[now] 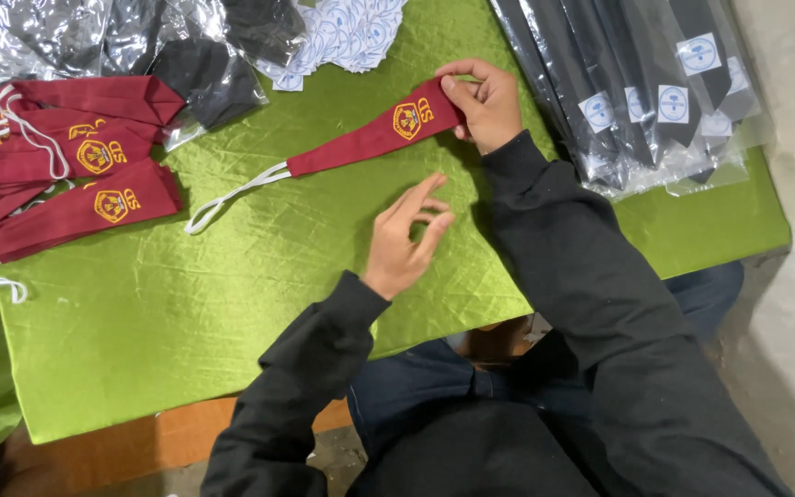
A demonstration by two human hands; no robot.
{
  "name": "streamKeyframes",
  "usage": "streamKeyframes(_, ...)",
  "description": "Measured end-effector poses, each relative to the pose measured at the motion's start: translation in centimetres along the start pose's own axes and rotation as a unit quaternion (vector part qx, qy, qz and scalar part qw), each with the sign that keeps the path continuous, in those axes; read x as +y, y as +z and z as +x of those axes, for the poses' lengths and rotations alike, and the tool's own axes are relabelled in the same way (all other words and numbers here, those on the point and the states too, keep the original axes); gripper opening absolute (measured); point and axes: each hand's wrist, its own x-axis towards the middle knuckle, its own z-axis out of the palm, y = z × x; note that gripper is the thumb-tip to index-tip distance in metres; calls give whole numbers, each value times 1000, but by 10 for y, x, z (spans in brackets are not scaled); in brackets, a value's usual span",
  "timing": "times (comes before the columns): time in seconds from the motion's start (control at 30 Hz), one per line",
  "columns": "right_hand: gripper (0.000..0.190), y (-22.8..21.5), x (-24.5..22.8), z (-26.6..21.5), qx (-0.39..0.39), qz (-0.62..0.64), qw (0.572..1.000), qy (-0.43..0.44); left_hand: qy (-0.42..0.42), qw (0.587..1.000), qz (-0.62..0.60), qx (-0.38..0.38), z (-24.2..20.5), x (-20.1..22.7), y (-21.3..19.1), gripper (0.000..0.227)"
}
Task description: The person folds a maroon necktie with a logo, tucks the elastic loop inside, and places it into a clear plastic bag. They smooth the bag and set it aside, then pick up another tie to repeat the process.
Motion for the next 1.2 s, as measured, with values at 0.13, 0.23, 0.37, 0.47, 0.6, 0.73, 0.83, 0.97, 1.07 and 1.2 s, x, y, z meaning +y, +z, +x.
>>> streamKeyframes(0.13,23,-10,19,7,-115,166,979,17,-182,970,-162,26,51,6,17,78)
streamKeyframes(0.23,30,-8,17,7,-105,161,981,2,-125,971,-194,67,67,-11,0,77)
streamKeyframes(0.37,30,-1,19,2,-119,-49,991,-30,-127,908,-367,158,74,-23,-34,92)
streamKeyframes(0.47,45,-6,77,21,-88,-68,993,-34,-180,879,-416,145,65,-38,-39,60)
streamKeyframes(0.6,37,16,6,-12,-201,-8,979,-44,-159,874,-420,184,63,-54,-32,50)
streamKeyframes(0.73,29,19,18,-13,-139,-45,989,-36,-179,859,-439,191,61,-62,-32,56)
streamKeyframes(0.83,43,14,38,-5,-44,-48,997,-38,-176,879,-400,190,59,-63,-28,57)
streamKeyframes(0.97,33,31,25,-10,-134,-6,985,-108,-181,882,-403,164,60,-45,-29,62)
streamKeyframes(1.07,62,34,9,-19,-152,36,985,-77,-187,873,-416,174,61,-55,-30,59)
streamKeyframes(1.2,55,32,-2,-20,-153,53,985,-65,-205,864,-409,212,63,-55,-27,59)
